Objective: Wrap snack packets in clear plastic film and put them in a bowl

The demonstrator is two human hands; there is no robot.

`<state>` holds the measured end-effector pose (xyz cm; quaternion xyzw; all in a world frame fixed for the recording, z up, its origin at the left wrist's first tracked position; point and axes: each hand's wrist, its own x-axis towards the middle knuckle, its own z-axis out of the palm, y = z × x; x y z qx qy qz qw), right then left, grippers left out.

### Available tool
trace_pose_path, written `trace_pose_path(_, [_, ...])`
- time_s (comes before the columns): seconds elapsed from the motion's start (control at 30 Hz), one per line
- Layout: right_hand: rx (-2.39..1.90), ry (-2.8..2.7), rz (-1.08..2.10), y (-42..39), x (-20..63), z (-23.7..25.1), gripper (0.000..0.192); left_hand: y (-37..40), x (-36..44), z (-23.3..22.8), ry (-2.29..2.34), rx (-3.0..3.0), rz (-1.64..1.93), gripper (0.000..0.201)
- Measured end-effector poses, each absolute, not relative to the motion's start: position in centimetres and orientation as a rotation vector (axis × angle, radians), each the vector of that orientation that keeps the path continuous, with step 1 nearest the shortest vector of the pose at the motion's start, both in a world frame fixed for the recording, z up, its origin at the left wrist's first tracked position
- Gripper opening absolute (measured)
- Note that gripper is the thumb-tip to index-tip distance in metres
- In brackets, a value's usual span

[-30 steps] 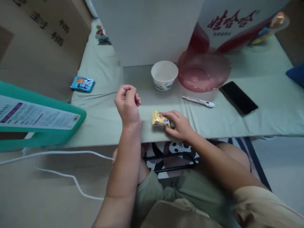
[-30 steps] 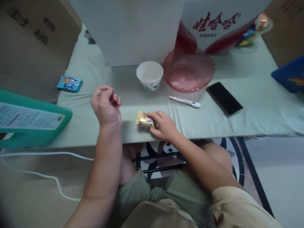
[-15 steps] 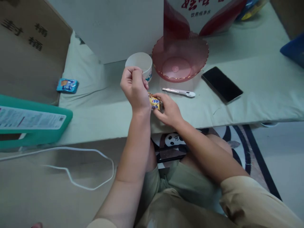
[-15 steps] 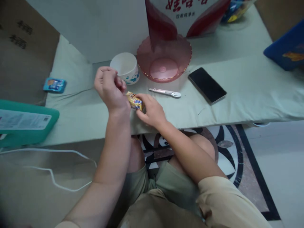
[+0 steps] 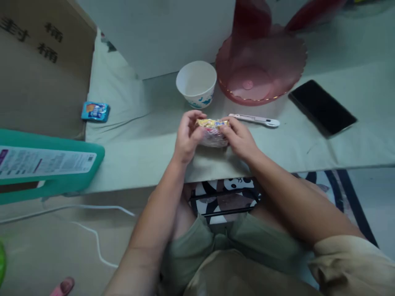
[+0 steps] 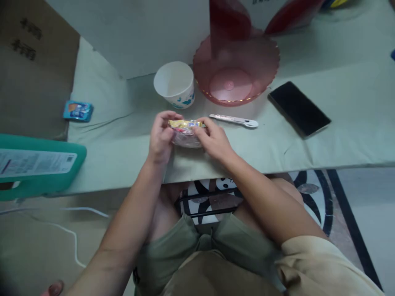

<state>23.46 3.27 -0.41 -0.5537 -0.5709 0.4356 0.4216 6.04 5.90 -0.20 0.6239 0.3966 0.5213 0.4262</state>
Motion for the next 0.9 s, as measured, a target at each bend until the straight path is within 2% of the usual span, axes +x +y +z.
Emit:
trace_pose_path(0.07, [-1.364, -1.401, 1.144, 3.4, 22.9, -0.7, 0.045, 5.4, 4.9, -0.6, 0.975, 1.583, 1.091, 0.065])
trace_pose_path(0.17, [-1.381, -1.448, 1.137, 3.2, 23.0, -0.7, 0.052, 5.2, 3.6, -0.6, 1.047, 1.546, 1.017, 0.065])
trace_pose_path(0.23, [-1.469, -1.545, 0.933, 2.9, 23.8, -0.5, 0.042, 5.6, 2.9, -0.7, 1.102, 1.512, 1.042, 0.064])
trace_pose_path(0.33, [-1.653, -1.716, 0.404, 2.7, 26.0, -0.2, 0.023, 6.5, 2.0, -1.5, 1.186, 1.521, 1.111, 0.061])
trace_pose_path(0.4, [-1.744, -1.820, 0.168, 2.7, 27.7, -0.3, 0.023, 7.1, 1.7, -2.2, 1.238, 1.545, 1.159, 0.062])
trace_pose_path(0.47, [-1.815, -1.906, 0.069, 2.7, 29.2, -0.8, 0.030, 7.4, 1.7, -2.7, 1.282, 1.560, 1.177, 0.067])
trace_pose_path(0.53, [-1.876, -1.930, 0.041, 2.9, 30.2, -1.4, 0.032, 7.5, 1.8, -2.9, 1.283, 1.575, 1.165, 0.070])
trace_pose_path(0.7, [-1.962, -1.906, 0.121, 2.9, 29.9, -1.8, 0.023, 7.3, 1.9, -2.3, 1.159, 1.679, 1.074, 0.077])
trace_pose_path(0.9, [-1.684, -1.888, 0.347, 1.4, 27.2, -0.1, 0.022, 6.9, 1.8, -2.3, 1.177, 1.845, 1.023, 0.075])
